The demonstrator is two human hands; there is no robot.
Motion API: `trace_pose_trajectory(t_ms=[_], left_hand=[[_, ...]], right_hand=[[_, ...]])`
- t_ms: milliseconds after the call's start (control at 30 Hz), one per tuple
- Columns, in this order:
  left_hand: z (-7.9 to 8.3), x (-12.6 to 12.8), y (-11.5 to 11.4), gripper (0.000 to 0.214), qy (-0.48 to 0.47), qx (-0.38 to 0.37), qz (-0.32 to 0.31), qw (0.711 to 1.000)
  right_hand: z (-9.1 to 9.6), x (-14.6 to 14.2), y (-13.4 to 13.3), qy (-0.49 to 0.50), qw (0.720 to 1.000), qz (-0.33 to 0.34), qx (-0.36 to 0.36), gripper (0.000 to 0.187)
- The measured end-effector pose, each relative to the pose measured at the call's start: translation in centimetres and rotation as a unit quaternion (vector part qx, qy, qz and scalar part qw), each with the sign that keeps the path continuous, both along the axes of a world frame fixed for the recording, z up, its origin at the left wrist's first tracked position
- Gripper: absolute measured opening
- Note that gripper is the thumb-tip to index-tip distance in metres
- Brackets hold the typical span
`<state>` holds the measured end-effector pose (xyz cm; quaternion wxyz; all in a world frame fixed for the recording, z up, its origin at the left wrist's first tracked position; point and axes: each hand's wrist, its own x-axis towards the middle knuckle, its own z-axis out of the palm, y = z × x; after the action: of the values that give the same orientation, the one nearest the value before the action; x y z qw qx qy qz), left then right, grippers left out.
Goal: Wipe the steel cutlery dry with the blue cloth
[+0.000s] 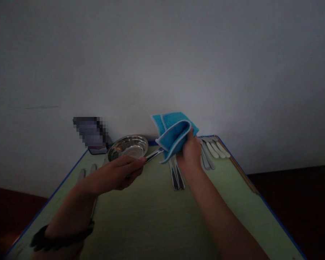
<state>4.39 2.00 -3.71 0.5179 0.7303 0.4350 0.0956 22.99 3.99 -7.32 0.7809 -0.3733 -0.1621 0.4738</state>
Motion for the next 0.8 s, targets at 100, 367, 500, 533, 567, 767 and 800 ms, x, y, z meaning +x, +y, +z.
trace_pose_trajectory(t_ms=[100,367,500,533,567,767,800], left_hand=[[-0.1,-0.6,0.1,0.047,-0.023,-0.060,-0.002,0.998],[-1.0,-1.4,1.0,0.045,-0.110,-0.162,0.018,0.980],[-1.2,-1.1,1.0,0.045,-0.118,-0.158,0.029,0.980],[-1.2,-0.9,1.0,0.045,-0.122,-0.157,0.035,0.979],[-1.3,-0.7,0.9,0.045,-0.127,-0.155,0.043,0.979],[-1.5,-0.4,0.8,0.045,-0.124,-0.167,0.045,0.977],[-1.4,-0.6,0.9,0.046,-0.118,-0.175,0.037,0.977]], right_hand=[[0.2,1.2,0.4,0.011,1.000,-0.006,0.011,0.020],[0.1,0.1,0.1,0.007,0.999,-0.015,0.038,0.029],[0.0,-1.2,-0.6,-0.045,0.998,-0.014,0.039,0.029],[0.0,-1.6,-0.9,-0.066,0.997,-0.008,0.030,0.029],[0.0,-2.1,-1.2,-0.090,0.996,0.003,0.016,0.030],[-0.7,-3.8,-1.8,-0.080,0.995,0.057,-0.008,0.033],[-0.9,-3.7,-1.6,-0.054,0.997,0.054,0.003,0.033]])
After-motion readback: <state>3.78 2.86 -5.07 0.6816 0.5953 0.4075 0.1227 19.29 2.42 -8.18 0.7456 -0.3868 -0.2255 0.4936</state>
